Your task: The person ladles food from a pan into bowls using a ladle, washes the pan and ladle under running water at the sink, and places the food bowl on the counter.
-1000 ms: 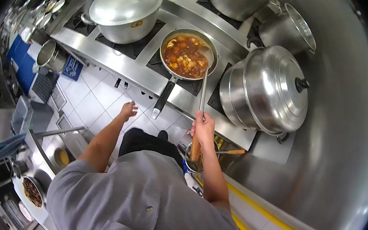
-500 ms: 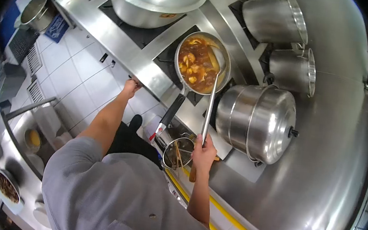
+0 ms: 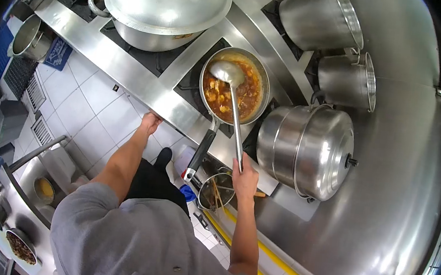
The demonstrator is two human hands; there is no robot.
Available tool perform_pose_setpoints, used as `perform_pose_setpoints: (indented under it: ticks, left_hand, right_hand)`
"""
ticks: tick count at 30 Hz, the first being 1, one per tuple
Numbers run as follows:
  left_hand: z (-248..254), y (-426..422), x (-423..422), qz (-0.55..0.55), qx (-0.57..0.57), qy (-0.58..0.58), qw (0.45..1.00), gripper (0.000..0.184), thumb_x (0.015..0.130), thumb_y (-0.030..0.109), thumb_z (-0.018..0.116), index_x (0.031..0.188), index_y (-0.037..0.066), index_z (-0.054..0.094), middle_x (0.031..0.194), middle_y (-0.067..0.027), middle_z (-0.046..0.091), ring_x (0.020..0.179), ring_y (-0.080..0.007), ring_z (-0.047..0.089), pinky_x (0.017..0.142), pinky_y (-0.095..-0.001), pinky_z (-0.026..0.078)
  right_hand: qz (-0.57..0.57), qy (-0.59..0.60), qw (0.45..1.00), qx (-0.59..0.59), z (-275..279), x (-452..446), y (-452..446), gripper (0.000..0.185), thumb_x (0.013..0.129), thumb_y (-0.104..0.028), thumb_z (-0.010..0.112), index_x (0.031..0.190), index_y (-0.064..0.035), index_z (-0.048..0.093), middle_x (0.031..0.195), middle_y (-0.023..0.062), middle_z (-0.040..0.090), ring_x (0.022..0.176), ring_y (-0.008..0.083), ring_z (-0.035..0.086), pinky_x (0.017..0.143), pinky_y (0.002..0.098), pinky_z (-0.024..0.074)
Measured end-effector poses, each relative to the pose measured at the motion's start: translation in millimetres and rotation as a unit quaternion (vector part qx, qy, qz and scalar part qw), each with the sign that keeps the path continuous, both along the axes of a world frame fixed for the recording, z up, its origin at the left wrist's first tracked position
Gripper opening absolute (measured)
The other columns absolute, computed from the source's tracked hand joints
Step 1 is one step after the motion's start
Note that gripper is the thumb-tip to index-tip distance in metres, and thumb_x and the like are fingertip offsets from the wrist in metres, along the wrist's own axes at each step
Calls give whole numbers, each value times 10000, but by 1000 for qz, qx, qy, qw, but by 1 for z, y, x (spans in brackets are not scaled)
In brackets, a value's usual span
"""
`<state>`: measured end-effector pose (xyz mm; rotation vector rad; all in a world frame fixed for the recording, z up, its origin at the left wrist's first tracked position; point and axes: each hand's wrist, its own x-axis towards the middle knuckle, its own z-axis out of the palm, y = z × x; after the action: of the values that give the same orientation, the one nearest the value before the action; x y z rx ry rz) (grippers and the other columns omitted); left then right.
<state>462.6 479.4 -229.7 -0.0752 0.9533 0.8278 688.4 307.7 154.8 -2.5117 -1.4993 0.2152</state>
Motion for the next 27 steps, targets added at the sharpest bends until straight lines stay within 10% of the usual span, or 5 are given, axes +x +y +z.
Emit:
perform_pose_setpoints:
  ticks: [14,16,20,25,27]
  left_hand:
    - [18,-14,9,25,196,242,950,207,869,-2,603,1059,-85,605,951,-145,672,827,-227,667,737,-336,550]
    - [37,-18,1,-166,159,417,879,230,921,119,594,1005,-94,613,799,-147,679,672,-246,660,644,-340,549]
    - [113,-58,-31,-369,99,174,908,423,972,350,583,988,-70,627,793,-161,688,666,-288,683,616,-363,584]
    - [307,-69,8,-319,151,68,933,612,928,543,600,1038,-58,607,952,-185,677,778,-260,706,638,-322,601]
    - [352,-76,33,-323,106,-88,936,571,930,528,602,982,-41,608,738,-100,634,610,-184,643,545,-291,555]
  right_hand:
    - [-98,-28,995,11,23,10,-72,341,894,-243,680,1205,-107,645,711,214,629,630,398,637,586,450,496]
    - [-92,-30,995,35,19,11,-58,354,905,-243,668,1222,-89,638,677,211,602,589,398,609,569,443,485]
    - [-8,-7,995,96,-3,42,-24,368,925,-294,634,1224,-79,633,776,243,653,721,436,647,641,477,502]
    - [-13,76,995,60,-21,38,-34,356,925,-336,615,1200,-112,644,856,254,674,792,468,645,705,520,508]
    - [4,93,994,64,-41,37,-65,335,923,-321,611,1183,-110,641,824,270,666,777,482,643,713,545,503]
